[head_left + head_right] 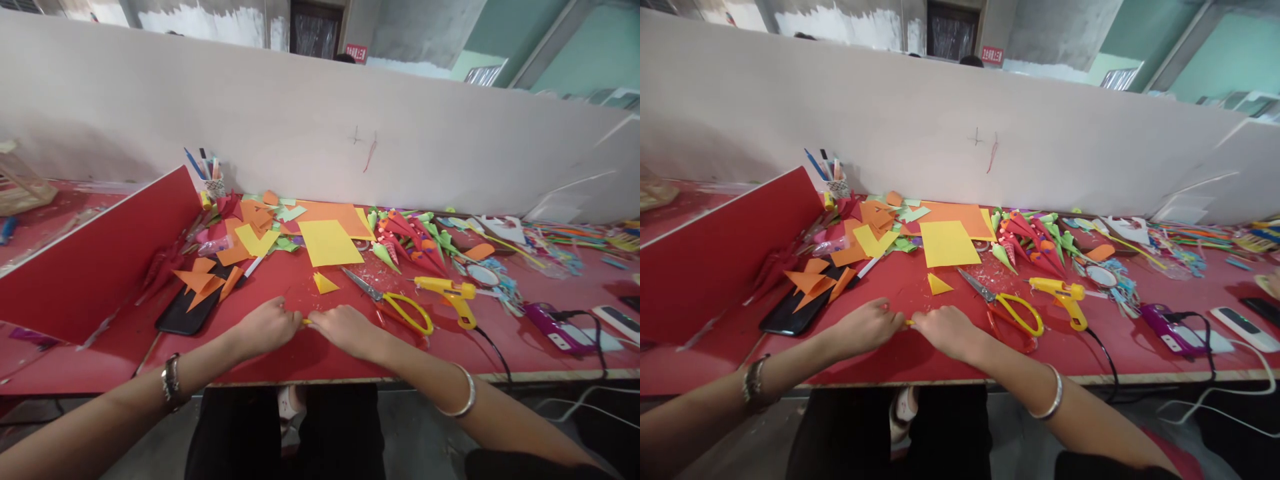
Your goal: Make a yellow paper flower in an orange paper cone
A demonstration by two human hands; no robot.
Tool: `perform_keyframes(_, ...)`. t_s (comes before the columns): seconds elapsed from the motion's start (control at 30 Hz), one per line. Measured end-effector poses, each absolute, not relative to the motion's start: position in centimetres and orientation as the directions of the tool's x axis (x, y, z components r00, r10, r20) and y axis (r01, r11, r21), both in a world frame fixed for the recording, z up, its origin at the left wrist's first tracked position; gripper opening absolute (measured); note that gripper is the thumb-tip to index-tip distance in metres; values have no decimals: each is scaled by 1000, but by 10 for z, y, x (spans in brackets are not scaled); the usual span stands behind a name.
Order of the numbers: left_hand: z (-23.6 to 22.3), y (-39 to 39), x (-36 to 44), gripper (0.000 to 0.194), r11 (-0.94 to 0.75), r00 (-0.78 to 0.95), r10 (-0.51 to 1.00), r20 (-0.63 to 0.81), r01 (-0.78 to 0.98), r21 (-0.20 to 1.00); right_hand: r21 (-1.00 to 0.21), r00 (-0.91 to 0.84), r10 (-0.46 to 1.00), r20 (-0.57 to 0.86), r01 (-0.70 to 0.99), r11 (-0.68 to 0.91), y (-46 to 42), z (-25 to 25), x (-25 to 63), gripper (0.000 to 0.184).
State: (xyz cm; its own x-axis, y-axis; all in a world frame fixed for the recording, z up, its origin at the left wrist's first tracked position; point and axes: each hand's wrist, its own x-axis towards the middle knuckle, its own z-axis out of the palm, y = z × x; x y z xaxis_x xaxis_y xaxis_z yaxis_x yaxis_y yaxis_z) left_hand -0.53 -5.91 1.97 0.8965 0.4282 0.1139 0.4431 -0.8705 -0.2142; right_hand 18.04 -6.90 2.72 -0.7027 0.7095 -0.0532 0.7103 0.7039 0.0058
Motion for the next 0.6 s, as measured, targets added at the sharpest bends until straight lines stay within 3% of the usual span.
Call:
perform_keyframes(0.1, 17, -58, -9, 33, -852, 933, 322, 160, 359, -380, -256, -703, 708, -71, 699, 668, -66, 30, 180, 31)
perform_keyframes(0.17, 20, -58, -12, 33, -849, 943, 284, 172, 331, -412, -484, -722, 685, -100, 637, 600, -65, 32, 180, 34)
perform_keyframes(0.27, 26, -59, -14, 33, -861, 956, 237, 171, 288, -418, -754, -743, 626, -236, 546, 364, -65, 35, 181, 37)
perform_keyframes(0.37, 30, -59, -15, 32, -868, 968, 186, 168, 242, -435, -852, -754, 559, -344, 501, 151, -64, 33, 183, 37)
perform_keyframes(0.6, 26, -54, -17, 25, -870, 970, 197, 141, 239, -431, -904, -753, 518, -405, 416, -102, -60, 25, 183, 36)
